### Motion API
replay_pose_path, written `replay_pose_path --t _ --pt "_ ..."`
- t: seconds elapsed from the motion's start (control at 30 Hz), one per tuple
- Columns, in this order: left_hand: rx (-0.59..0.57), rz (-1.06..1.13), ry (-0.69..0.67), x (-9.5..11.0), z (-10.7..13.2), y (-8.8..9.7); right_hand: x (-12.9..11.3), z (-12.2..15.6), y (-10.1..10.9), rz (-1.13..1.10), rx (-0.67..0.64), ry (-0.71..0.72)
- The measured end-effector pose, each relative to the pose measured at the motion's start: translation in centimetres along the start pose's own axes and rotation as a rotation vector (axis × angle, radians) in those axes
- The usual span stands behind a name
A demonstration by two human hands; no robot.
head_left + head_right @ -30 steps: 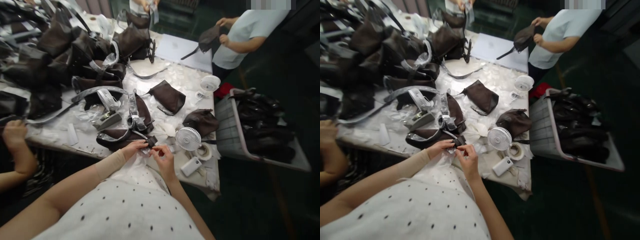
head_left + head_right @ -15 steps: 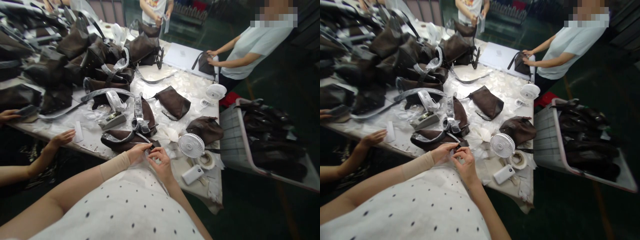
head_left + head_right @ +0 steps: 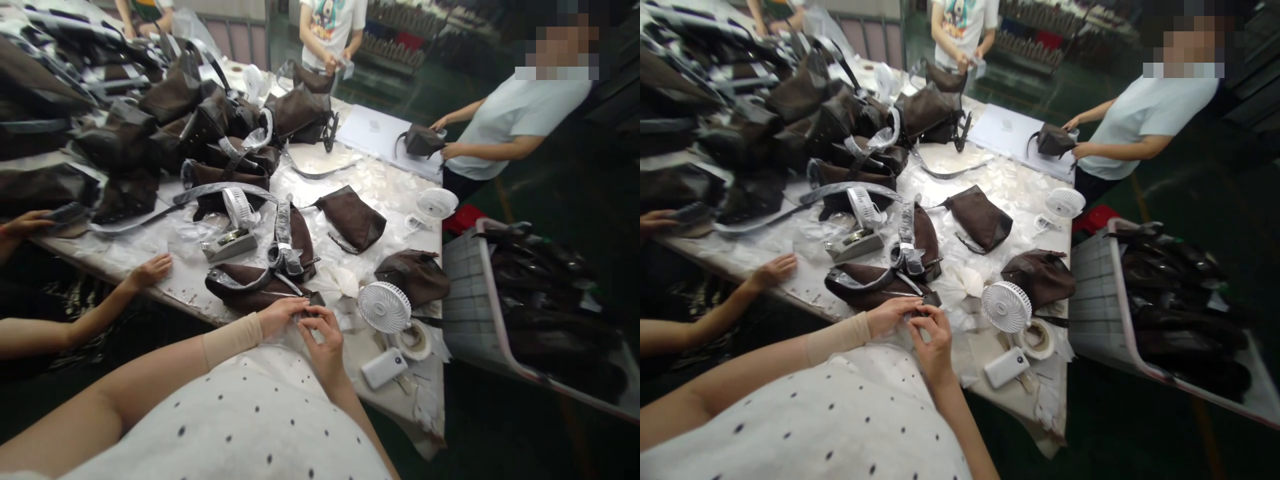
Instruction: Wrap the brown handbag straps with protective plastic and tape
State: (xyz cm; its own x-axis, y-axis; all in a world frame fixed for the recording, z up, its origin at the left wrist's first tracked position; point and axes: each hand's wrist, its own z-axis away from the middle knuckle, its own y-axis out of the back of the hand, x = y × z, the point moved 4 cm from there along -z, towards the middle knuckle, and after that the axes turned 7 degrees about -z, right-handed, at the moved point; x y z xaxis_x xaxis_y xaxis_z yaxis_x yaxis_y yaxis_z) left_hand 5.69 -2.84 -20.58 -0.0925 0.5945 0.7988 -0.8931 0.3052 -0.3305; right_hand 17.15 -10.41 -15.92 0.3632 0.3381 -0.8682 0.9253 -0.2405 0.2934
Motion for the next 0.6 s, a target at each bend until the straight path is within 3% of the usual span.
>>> replay_pose_path --t 0.1,0.23,0.37,0.47,0.6 --pt "0.002 0.029 0.018 0.0 0.1 -0.2 0.0 0.2 -0.1 0.038 -0.017 0.122" --pt "-0.011 0.057 0.028 0.2 0.1 -0.4 0.0 0.2 0.0 0.068 0.022 0.176" --pt "0.0 0.091 0.048 -0.3 -0.2 -0.2 -0.2 0.0 -0.1 0.142 -0.032 0.227" --pt "-0.021 0.088 0.013 -0.2 -0.3 -0.2 0.1 0.1 -0.2 0.177 -0.049 0.184" --pt "-0.044 0.078 0.003 0.2 0.0 -0.3 1.1 0.1 -0.1 0.1 0.025 -0.035"
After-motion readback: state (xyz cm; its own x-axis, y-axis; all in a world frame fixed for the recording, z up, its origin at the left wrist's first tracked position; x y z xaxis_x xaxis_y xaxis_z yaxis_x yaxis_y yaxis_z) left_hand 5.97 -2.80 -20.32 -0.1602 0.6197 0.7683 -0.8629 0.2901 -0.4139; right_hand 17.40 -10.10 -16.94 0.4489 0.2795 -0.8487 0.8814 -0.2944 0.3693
